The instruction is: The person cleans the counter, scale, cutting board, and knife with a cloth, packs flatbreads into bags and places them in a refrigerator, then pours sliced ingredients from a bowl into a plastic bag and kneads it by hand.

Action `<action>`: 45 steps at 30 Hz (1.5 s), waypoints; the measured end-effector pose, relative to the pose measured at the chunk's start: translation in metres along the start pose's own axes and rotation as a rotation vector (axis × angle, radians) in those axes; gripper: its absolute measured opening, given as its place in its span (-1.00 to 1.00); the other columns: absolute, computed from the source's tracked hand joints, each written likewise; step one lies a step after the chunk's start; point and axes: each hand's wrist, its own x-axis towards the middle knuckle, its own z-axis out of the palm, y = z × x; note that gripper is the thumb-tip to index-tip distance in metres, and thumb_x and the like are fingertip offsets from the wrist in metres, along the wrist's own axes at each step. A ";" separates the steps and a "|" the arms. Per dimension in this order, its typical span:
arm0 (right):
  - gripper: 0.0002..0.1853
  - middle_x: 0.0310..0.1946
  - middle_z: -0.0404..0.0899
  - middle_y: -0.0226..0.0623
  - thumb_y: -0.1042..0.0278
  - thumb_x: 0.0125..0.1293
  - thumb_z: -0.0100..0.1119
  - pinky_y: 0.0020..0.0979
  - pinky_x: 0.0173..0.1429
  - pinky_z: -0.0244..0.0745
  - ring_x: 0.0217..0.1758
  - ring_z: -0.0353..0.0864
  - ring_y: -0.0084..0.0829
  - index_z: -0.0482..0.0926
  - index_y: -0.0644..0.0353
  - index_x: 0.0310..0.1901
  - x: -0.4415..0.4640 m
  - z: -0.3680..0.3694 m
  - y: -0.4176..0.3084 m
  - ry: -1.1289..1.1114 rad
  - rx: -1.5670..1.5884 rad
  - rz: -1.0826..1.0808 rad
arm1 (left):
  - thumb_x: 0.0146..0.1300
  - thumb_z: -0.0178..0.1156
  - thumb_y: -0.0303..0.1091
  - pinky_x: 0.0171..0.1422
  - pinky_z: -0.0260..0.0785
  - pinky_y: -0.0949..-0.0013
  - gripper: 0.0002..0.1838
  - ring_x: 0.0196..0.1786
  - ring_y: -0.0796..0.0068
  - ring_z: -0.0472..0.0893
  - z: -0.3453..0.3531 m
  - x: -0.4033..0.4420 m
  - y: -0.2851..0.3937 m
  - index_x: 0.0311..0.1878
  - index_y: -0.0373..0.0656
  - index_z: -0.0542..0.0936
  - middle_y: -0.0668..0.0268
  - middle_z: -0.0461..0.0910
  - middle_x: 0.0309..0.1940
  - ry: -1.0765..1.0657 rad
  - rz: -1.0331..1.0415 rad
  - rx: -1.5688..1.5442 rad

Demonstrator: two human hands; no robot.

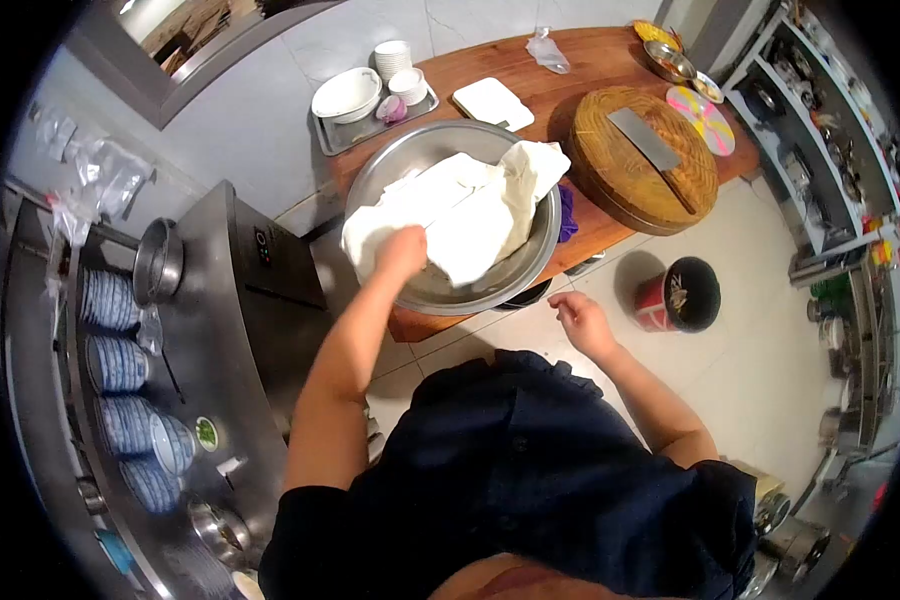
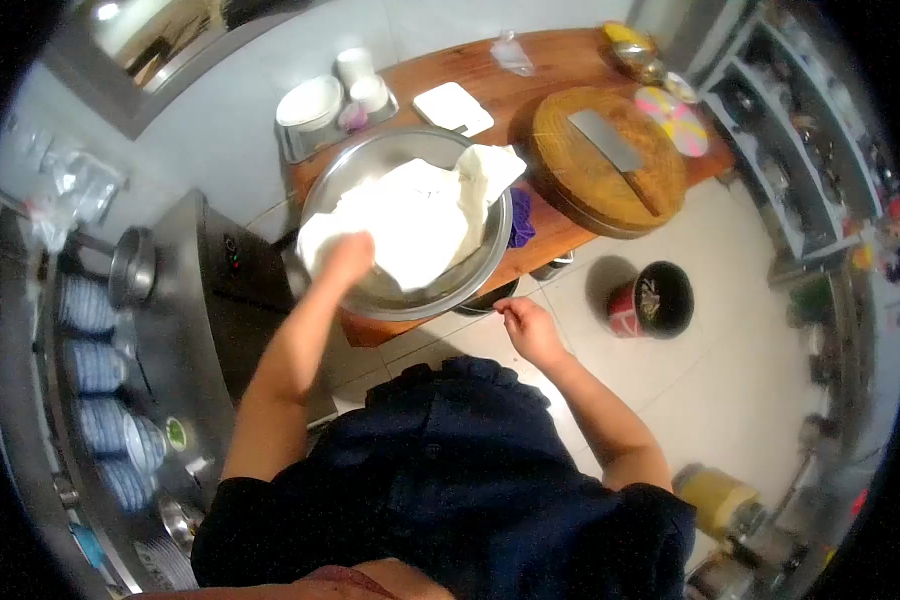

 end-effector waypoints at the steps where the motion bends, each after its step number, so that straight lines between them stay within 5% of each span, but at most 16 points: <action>1: -0.83 -0.35 0.58 -0.13 0.57 0.23 0.03 -0.33 -0.20 0.51 -0.32 0.61 -0.24 0.57 0.26 -0.18 0.001 -0.002 -0.003 0.020 0.038 0.049 | 0.22 -0.02 -0.35 -0.07 0.39 0.05 -0.83 -0.15 -0.04 0.57 -0.029 0.001 0.004 -0.29 -0.17 0.55 0.02 0.60 -0.26 0.077 0.019 -0.150; 5: -0.83 -0.33 0.60 -0.23 0.55 0.28 0.00 -0.45 -0.22 0.51 -0.36 0.59 -0.45 0.56 0.27 -0.15 -0.006 0.006 -0.003 0.114 0.157 0.222 | 0.34 0.03 -0.24 -0.06 0.41 0.24 -0.73 -0.18 0.17 0.62 -0.107 0.048 -0.006 -0.11 -0.25 0.54 0.06 0.62 -0.28 0.541 0.335 -0.506; 8: -0.82 -0.30 0.62 -0.27 0.54 0.30 -0.02 -0.47 -0.20 0.51 -0.34 0.59 -0.49 0.56 0.29 -0.13 -0.010 0.018 -0.003 0.179 0.262 0.321 | 0.36 0.07 -0.23 -0.15 0.36 0.51 -0.74 -0.29 0.61 0.51 -0.177 0.047 0.010 -0.16 -0.26 0.54 0.33 0.60 -0.36 0.575 0.416 -0.820; 10: -0.81 -0.27 0.62 -0.27 0.53 0.29 0.00 -0.46 -0.20 0.51 -0.34 0.59 -0.49 0.55 0.29 -0.10 -0.009 0.025 0.002 0.193 0.239 0.323 | 0.37 0.06 -0.24 -0.18 0.32 0.56 -0.76 -0.31 0.69 0.48 -0.220 0.037 0.024 -0.19 -0.26 0.54 0.42 0.56 -0.39 0.666 0.359 -0.824; 14: -0.69 -0.16 0.61 -0.25 0.42 0.28 0.09 -0.43 -0.16 0.51 -0.26 0.59 -0.47 0.47 0.28 0.04 0.001 0.050 0.005 0.250 0.298 0.466 | 0.36 0.09 -0.25 -0.20 0.31 0.57 -0.79 -0.31 0.70 0.46 -0.279 0.045 0.015 -0.20 -0.21 0.55 0.47 0.56 -0.39 0.665 0.708 -1.180; 15: -0.64 -0.12 0.59 -0.23 0.37 0.27 0.12 -0.43 -0.15 0.50 -0.24 0.59 -0.46 0.43 0.28 0.09 0.004 0.060 0.004 0.259 0.352 0.504 | 0.38 0.04 -0.30 -0.06 0.45 0.48 -0.78 -0.15 0.55 0.56 -0.293 0.047 0.010 -0.05 -0.24 0.51 0.33 0.58 -0.23 0.639 0.680 -1.204; 18: -0.41 -0.03 0.54 -0.18 0.16 0.25 0.22 -0.46 -0.12 0.47 -0.17 0.56 -0.41 0.28 0.26 0.23 0.017 0.084 -0.007 0.213 0.556 0.609 | 0.39 0.02 -0.31 -0.02 0.49 0.37 -0.78 -0.11 0.45 0.57 -0.333 0.059 -0.009 -0.05 -0.24 0.49 0.27 0.57 -0.20 0.648 0.748 -1.368; 23: -0.54 -0.30 0.54 -0.33 0.05 0.24 0.24 -0.50 -0.31 0.46 -0.32 0.55 -0.49 0.40 0.18 0.02 0.029 0.116 -0.010 0.107 1.171 0.867 | 0.39 -0.02 -0.36 0.01 0.47 0.32 -0.80 -0.08 0.38 0.56 -0.377 0.034 -0.013 -0.06 -0.27 0.47 0.21 0.56 -0.15 0.754 0.847 -1.408; 28: -0.77 -0.42 0.53 -0.27 0.32 0.23 0.14 -0.50 -0.48 0.35 -0.50 0.48 -0.40 0.45 0.22 -0.12 0.053 0.138 -0.006 0.118 1.185 0.948 | 0.37 0.02 -0.33 0.06 0.41 0.38 -0.74 -0.06 0.41 0.55 -0.378 -0.006 -0.002 -0.02 -0.29 0.52 0.19 0.57 -0.12 1.159 0.822 -1.276; 30: -0.78 -0.41 0.52 -0.26 0.41 0.18 0.09 -0.45 -0.50 0.37 -0.52 0.48 -0.41 0.44 0.25 -0.13 0.061 0.137 -0.018 0.218 1.076 0.940 | 0.31 0.09 -0.34 0.01 0.42 0.36 -0.79 -0.12 0.38 0.57 -0.387 -0.008 -0.035 -0.12 -0.29 0.56 0.20 0.59 -0.19 1.484 0.776 -0.835; 32: -0.73 -0.39 0.54 -0.23 0.44 0.14 0.08 -0.42 -0.47 0.42 -0.48 0.51 -0.39 0.45 0.29 -0.10 0.059 0.129 -0.038 0.301 0.982 0.903 | 0.26 0.17 -0.32 0.01 0.44 0.35 -0.76 -0.11 0.36 0.59 -0.397 -0.024 -0.090 -0.11 -0.29 0.56 0.18 0.60 -0.18 1.546 0.783 -0.554; 35: -0.62 -0.28 0.57 -0.13 0.42 0.14 0.07 -0.35 -0.35 0.54 -0.32 0.60 -0.28 0.44 0.38 0.01 0.022 0.122 -0.058 0.403 0.898 0.807 | 0.18 0.29 -0.28 0.01 0.48 0.33 -0.68 -0.09 0.33 0.61 -0.406 -0.052 -0.200 -0.09 -0.28 0.55 0.16 0.61 -0.18 1.547 0.776 -0.095; 37: -0.60 -0.17 0.58 -0.01 0.46 0.16 0.00 -0.24 -0.19 0.59 -0.17 0.63 -0.16 0.42 0.46 0.04 -0.022 0.107 -0.069 0.531 0.922 0.695 | 0.21 0.26 -0.29 0.02 0.48 0.33 -0.67 -0.07 0.31 0.61 -0.388 -0.074 -0.217 -0.05 -0.30 0.53 0.14 0.59 -0.15 1.492 0.782 -0.262; 39: -0.60 -0.16 0.58 -0.05 0.48 0.13 -0.01 -0.35 -0.10 0.56 -0.16 0.63 -0.25 0.45 0.45 0.03 -0.055 0.092 -0.090 0.585 0.892 0.639 | 0.24 0.22 -0.31 0.03 0.49 0.33 -0.67 -0.06 0.30 0.60 -0.364 -0.088 -0.221 -0.02 -0.32 0.51 0.11 0.58 -0.11 1.402 0.810 -0.500; 42: -0.65 -0.30 0.54 -0.24 0.42 0.11 0.05 -0.47 -0.27 0.41 -0.34 0.50 -0.44 0.48 0.43 -0.08 -0.040 0.098 -0.097 0.740 0.703 0.715 | 0.28 0.17 -0.33 0.05 0.49 0.33 -0.66 -0.04 0.28 0.60 -0.339 -0.089 -0.211 0.03 -0.35 0.48 0.08 0.56 -0.06 1.287 0.847 -0.646; 45: -0.68 -0.35 0.52 -0.26 0.47 0.09 0.04 -0.42 -0.23 0.41 -0.30 0.50 -0.42 0.48 0.40 -0.10 -0.011 0.073 -0.107 0.673 0.812 0.769 | 0.32 0.11 -0.35 0.06 0.50 0.32 -0.65 -0.02 0.26 0.59 -0.323 -0.096 -0.196 0.07 -0.38 0.44 0.04 0.53 -0.01 1.211 0.874 -0.719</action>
